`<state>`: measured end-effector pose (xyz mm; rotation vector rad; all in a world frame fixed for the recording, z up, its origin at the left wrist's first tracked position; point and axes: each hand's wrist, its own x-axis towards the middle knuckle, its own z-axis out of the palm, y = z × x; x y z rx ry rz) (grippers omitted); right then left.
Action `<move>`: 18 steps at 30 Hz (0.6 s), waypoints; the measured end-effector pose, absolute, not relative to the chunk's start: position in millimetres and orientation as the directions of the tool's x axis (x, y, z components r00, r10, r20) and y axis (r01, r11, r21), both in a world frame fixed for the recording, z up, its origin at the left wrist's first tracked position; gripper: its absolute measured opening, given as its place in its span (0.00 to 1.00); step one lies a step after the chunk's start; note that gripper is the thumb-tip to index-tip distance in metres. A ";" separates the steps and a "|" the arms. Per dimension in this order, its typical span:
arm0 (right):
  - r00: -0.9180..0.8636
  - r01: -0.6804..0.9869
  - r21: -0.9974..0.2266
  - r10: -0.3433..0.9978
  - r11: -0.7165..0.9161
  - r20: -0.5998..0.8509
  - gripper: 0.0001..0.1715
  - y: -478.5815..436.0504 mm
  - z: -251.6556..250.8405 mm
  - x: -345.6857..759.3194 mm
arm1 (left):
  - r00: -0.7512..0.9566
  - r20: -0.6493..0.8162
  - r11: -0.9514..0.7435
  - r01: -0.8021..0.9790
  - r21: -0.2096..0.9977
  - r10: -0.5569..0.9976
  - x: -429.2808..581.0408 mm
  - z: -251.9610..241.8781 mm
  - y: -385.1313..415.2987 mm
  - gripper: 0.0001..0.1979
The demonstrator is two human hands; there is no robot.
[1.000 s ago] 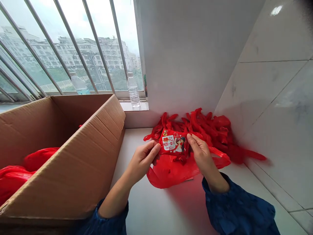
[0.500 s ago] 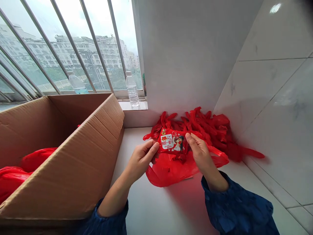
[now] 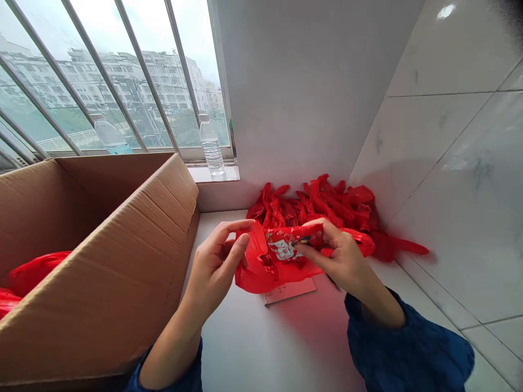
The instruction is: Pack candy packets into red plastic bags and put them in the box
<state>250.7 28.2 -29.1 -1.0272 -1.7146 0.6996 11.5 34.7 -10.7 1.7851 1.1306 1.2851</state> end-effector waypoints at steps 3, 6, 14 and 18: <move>-0.304 0.614 -0.635 0.883 0.468 0.357 0.08 21.0 -25.6 249.3 | 0.153 0.378 -0.406 0.254 0.878 0.913 11.8 -3.7 19.9 0.17; -0.284 0.883 -0.333 0.941 0.332 0.185 0.13 27.2 -35.2 234.3 | 0.247 0.320 -0.387 0.308 0.869 0.915 10.1 -1.7 8.0 0.21; -0.094 0.996 0.022 0.991 0.092 0.091 0.19 53.7 -75.0 216.4 | 0.413 0.269 -0.481 0.594 0.645 0.870 0.6 -0.8 -6.6 0.33; -0.139 0.990 -0.019 0.986 0.141 0.091 0.13 50.6 -76.1 216.9 | 0.448 0.284 -0.528 0.659 0.536 0.848 0.8 1.6 -10.6 0.34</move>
